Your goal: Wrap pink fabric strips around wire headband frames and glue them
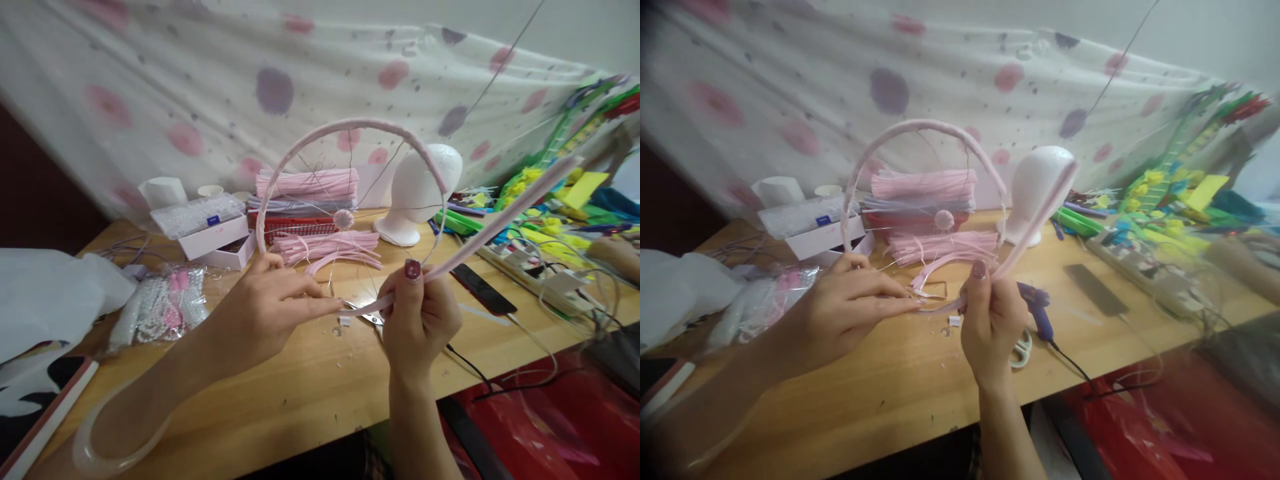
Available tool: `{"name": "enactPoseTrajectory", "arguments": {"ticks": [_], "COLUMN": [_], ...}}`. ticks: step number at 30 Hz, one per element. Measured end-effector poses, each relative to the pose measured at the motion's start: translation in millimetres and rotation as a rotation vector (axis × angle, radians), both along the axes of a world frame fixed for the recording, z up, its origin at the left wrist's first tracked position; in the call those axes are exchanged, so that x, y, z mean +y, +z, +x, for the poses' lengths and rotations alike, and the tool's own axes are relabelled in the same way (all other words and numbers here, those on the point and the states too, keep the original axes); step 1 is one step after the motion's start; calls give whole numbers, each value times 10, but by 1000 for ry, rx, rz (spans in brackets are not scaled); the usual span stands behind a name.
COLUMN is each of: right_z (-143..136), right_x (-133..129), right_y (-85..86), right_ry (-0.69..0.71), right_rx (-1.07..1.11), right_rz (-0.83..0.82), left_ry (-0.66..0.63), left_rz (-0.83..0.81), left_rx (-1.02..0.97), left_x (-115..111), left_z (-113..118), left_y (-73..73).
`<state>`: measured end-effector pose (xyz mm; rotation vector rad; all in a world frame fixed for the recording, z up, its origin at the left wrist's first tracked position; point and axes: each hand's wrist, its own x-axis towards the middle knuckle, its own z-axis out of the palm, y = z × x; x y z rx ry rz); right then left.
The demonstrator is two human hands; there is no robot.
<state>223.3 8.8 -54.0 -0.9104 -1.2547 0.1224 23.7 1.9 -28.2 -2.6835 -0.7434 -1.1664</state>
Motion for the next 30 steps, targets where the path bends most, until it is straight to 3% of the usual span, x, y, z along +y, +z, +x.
{"name": "enactPoseTrajectory", "arguments": {"ticks": [6, 11, 19, 24, 30], "right_z": [-23, -48, 11, 2, -29], "right_x": [-26, -12, 77, 77, 98], "right_y": [-8, -15, -168, -161, -164], "right_ry": [1, -7, 20, 57, 110], "right_rx": [6, -30, -77, -128, -141], "right_rz": [-41, -49, -139, -140, -116], "left_ry": [-14, -33, 67, 72, 182], "left_rz": [-9, -311, -622, -847, -933], "left_rx": [6, -49, -167, -142, -144], "left_x": [-10, -72, 8, 35, 31], "left_z": [-24, 46, 189, 215, 250], "left_y": [19, 55, -74, -107, -187]}}
